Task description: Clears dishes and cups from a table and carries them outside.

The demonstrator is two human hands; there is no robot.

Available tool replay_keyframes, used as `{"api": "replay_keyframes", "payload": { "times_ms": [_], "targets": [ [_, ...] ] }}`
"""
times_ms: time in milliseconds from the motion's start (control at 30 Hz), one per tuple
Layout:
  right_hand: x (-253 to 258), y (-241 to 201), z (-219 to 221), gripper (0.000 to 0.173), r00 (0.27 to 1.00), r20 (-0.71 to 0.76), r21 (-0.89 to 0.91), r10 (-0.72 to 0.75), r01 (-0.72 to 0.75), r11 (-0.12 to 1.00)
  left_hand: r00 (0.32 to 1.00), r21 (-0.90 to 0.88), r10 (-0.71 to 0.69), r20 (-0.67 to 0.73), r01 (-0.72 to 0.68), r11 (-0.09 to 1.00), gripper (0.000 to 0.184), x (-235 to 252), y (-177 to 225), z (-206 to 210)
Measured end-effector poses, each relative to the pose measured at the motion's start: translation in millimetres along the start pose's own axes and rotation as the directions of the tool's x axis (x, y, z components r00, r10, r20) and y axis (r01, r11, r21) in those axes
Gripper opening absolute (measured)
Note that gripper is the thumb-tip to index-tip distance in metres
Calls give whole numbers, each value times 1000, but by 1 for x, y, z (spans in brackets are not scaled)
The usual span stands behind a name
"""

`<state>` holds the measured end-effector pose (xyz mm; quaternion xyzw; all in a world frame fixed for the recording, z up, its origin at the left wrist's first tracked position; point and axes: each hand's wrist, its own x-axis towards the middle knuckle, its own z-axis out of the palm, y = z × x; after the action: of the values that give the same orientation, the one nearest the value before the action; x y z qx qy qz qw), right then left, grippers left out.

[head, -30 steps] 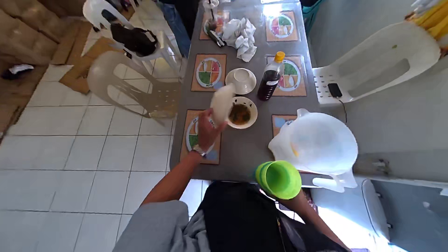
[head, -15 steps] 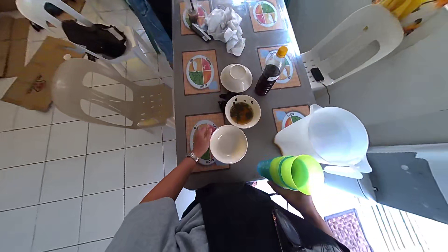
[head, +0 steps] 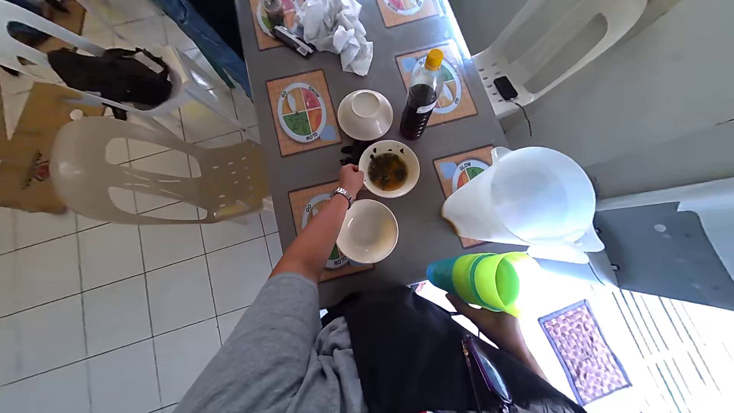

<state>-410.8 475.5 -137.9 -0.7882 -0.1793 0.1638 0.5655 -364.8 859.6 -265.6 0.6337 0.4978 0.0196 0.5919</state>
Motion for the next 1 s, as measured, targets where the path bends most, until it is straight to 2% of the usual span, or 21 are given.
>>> {"api": "replay_keyframes", "payload": {
  "times_ms": [167, 300, 500, 633, 767, 900, 1000],
  "targets": [
    [5, 8, -3, 68, 996, 65, -43, -67, 70, 997, 998, 122, 40, -53, -33, 992, 35, -4, 7, 3],
    [8, 4, -5, 64, 990, 74, -36, -119, 122, 992, 994, 92, 81, -67, -75, 993, 34, -11, 7, -11],
    [18, 9, -6, 65, 982, 94, -51, -166, 171, 984, 996, 75, 79, -51, -75, 994, 32, -63, 8, -52],
    [36, 20, 5, 75, 970, 132, -68, -205, 215, 974, 997, 67, 76, -22, -74, 995, 27, -108, -18, -77],
    [60, 35, 25, 77, 961, 227, -160, -159, 198, 967, 1000, 69, -12, -16, 13, 998, 25, -149, -51, -84],
    [74, 53, 44, 71, 960, 269, -195, -81, 136, 971, 997, 101, -78, -21, 79, 992, 27, -158, -80, -75],
    [74, 55, 50, 73, 957, 283, -193, -58, 116, 974, 998, 165, -53, -43, 60, 984, 27, -161, -86, -68]
  ]
}}
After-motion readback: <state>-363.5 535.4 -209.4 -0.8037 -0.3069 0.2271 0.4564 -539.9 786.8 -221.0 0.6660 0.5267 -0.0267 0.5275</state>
